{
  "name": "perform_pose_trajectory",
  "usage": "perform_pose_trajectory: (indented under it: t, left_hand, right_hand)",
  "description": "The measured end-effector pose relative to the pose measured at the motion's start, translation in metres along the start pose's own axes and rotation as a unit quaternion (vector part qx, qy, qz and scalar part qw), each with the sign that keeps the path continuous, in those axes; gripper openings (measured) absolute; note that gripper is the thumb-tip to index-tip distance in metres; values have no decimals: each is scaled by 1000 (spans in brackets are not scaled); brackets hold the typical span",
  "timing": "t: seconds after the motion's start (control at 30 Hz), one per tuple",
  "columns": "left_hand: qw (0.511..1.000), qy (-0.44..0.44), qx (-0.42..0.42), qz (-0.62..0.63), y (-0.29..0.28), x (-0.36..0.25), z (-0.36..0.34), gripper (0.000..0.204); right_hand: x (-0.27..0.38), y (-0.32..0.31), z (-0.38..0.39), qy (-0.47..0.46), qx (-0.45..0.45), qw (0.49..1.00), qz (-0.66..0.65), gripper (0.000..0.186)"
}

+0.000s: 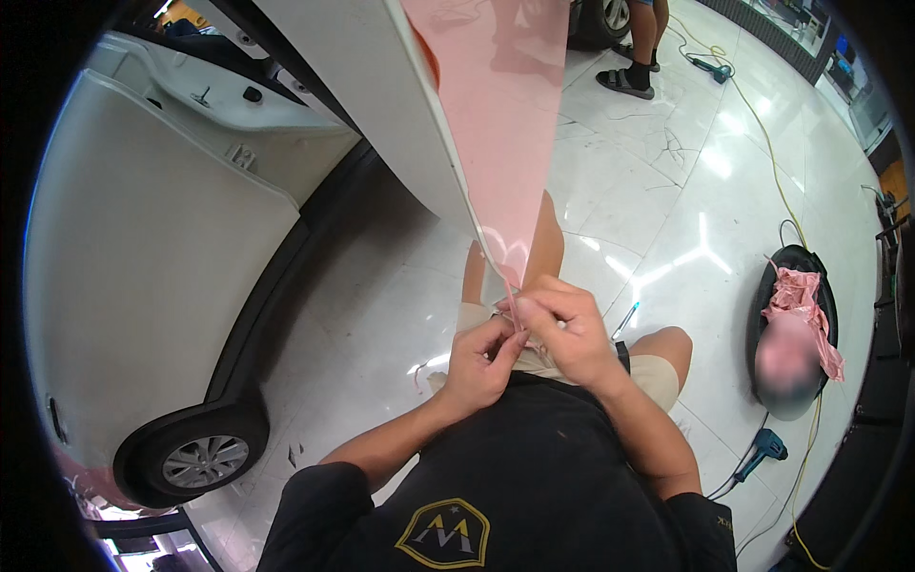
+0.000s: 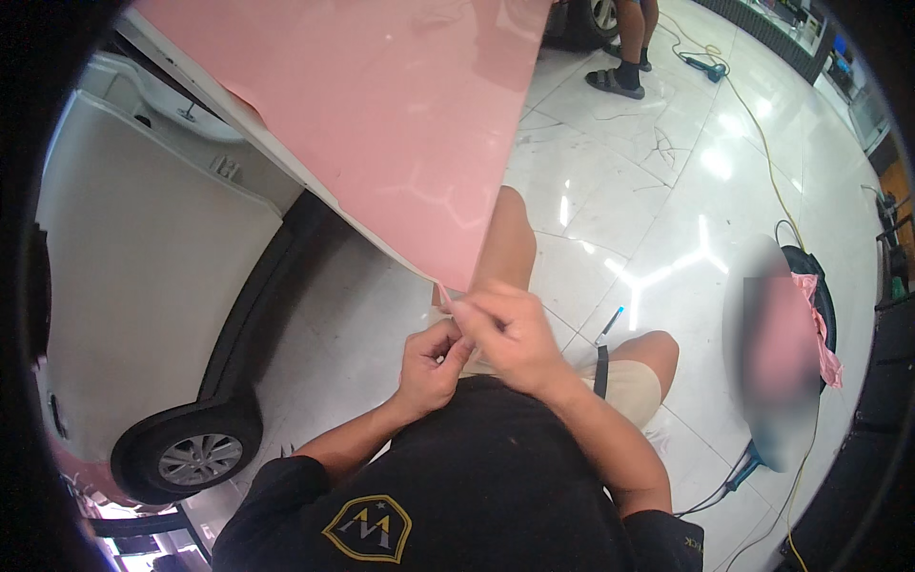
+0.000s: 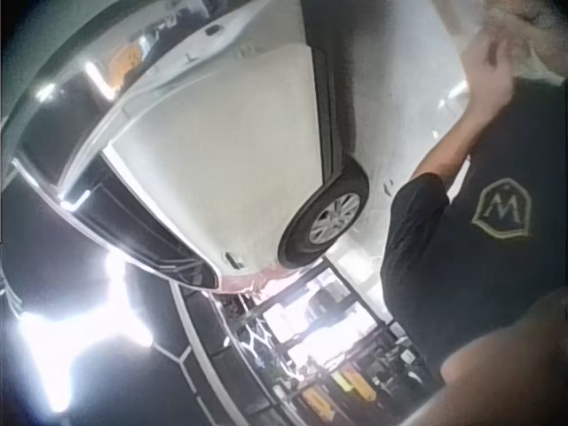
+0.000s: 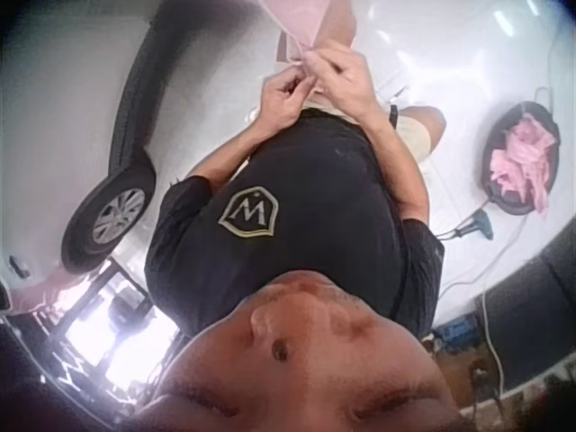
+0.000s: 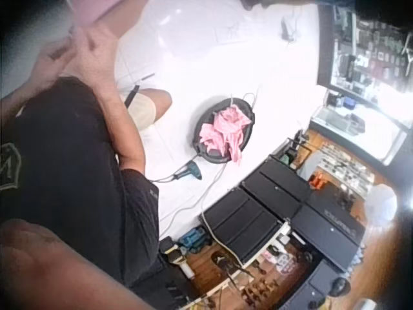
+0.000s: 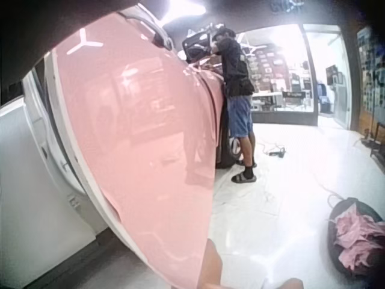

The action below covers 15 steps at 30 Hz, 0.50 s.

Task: The person applies a pink vinyl wrap to the driver's side door of a white car. They use a squeegee to smooth the material and a knife to trim the edges around the door handle and perimeter. The person works on the door while it is open, carefully tucking the wrap into the seams.

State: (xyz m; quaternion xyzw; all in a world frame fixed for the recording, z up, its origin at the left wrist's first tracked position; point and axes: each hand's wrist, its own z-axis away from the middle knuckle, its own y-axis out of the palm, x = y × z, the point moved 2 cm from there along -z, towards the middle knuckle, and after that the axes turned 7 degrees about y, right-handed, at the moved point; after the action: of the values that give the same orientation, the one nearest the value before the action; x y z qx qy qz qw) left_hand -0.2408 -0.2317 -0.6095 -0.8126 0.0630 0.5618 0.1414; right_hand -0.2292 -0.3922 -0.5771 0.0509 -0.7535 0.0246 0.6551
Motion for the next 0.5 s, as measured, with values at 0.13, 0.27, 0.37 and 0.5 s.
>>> perform_pose_trajectory:
  t: [0.13,0.27,0.37,0.5]
  left_hand:
    - [980,-163,81,77,-3,22,19,16]
    - [973,-193,128,-5,-3,39,31,18]
    - [976,-168,111,-87,-21,33,17,24]
    - [990,-140,22,22,-34,13,-2,24]
  right_hand:
    - [11,17,-2,1,-62,998,34,16]
    - [-32,8,17,-21,-74,995,58,15]
    - [-58,2,31,8,-74,996,42,14]
    - [-76,13,42,48,-46,998,18,16]
